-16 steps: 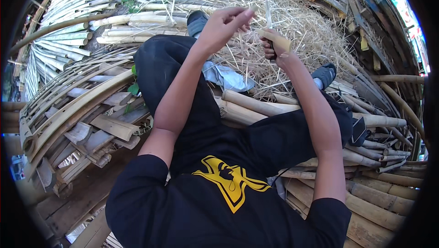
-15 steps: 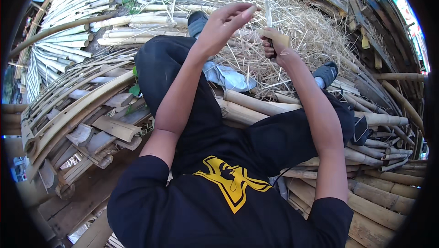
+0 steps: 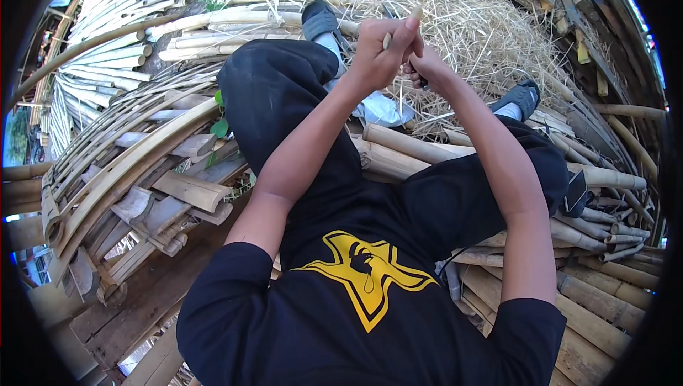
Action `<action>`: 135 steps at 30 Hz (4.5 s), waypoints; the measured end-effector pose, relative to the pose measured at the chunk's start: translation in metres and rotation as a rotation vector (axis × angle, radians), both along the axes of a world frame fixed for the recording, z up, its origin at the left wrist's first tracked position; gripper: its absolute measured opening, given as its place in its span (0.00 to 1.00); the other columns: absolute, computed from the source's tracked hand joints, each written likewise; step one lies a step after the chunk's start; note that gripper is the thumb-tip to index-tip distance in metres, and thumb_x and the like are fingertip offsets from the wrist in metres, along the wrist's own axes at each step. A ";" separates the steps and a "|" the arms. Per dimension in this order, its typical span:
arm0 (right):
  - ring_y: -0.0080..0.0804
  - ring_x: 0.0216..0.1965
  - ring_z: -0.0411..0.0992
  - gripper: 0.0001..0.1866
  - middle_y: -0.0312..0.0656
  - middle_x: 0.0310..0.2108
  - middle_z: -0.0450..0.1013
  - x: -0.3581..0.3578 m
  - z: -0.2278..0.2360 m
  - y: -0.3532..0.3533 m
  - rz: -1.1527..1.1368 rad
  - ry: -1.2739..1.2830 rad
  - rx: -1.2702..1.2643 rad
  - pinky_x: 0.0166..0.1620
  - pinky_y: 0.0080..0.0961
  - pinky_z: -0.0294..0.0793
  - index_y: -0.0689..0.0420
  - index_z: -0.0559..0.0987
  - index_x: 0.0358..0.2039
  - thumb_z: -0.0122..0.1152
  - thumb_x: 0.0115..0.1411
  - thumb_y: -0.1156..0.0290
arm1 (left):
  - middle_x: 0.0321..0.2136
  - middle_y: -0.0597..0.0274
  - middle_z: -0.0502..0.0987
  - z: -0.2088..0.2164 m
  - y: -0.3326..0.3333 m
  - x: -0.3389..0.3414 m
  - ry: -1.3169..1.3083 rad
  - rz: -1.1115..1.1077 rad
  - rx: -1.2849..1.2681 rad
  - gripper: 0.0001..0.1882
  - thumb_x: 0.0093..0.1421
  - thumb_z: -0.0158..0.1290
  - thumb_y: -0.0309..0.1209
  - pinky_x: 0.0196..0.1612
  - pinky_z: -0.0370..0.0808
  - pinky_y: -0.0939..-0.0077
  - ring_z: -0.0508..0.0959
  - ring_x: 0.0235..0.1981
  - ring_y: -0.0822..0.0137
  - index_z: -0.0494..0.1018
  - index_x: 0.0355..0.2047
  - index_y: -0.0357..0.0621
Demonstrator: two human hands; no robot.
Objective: The person shaves a thin strip of bamboo using a knife.
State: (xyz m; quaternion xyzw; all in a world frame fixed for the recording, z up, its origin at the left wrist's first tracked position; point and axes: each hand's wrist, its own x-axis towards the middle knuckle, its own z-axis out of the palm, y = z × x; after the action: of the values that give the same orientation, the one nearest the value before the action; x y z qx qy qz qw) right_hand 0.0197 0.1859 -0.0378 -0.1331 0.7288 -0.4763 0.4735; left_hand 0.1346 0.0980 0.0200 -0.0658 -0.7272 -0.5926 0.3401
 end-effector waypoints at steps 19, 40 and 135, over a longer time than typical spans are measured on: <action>0.19 0.11 0.57 0.18 0.31 0.12 0.58 -0.078 -0.008 0.054 -0.308 0.293 0.056 0.15 0.20 0.56 0.61 0.77 0.31 0.54 0.59 0.56 | 0.11 0.68 0.54 -0.006 -0.067 -0.013 0.195 -0.040 0.600 0.39 0.58 0.24 0.62 0.22 0.52 0.76 0.52 0.15 0.73 0.66 0.21 0.35; 0.48 0.30 0.74 0.25 0.53 0.23 0.74 -0.123 -0.149 0.065 -0.455 0.582 0.214 0.37 0.39 0.70 0.60 0.80 0.23 0.52 0.56 0.48 | 0.22 0.57 0.72 -0.031 -0.046 0.014 -0.019 0.314 0.241 0.39 0.57 0.23 0.58 0.35 0.62 0.73 0.70 0.27 0.67 0.71 0.27 0.33; 0.41 0.17 0.62 0.24 0.48 0.16 0.65 0.071 -0.009 0.016 -0.130 0.333 -0.159 0.26 0.37 0.62 0.63 0.68 0.28 0.40 0.66 0.52 | 0.56 0.48 0.59 -0.011 -0.048 -0.005 0.293 0.623 -0.271 0.28 0.49 0.37 0.39 0.61 0.38 0.58 0.53 0.59 0.55 0.61 0.49 0.37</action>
State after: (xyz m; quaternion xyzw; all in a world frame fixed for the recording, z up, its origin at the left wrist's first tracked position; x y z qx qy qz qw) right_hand 0.0903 0.2020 -0.0472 -0.1999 0.7641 -0.5335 0.3026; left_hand 0.1299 0.0495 0.0087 0.0304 -0.7277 -0.3433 0.5931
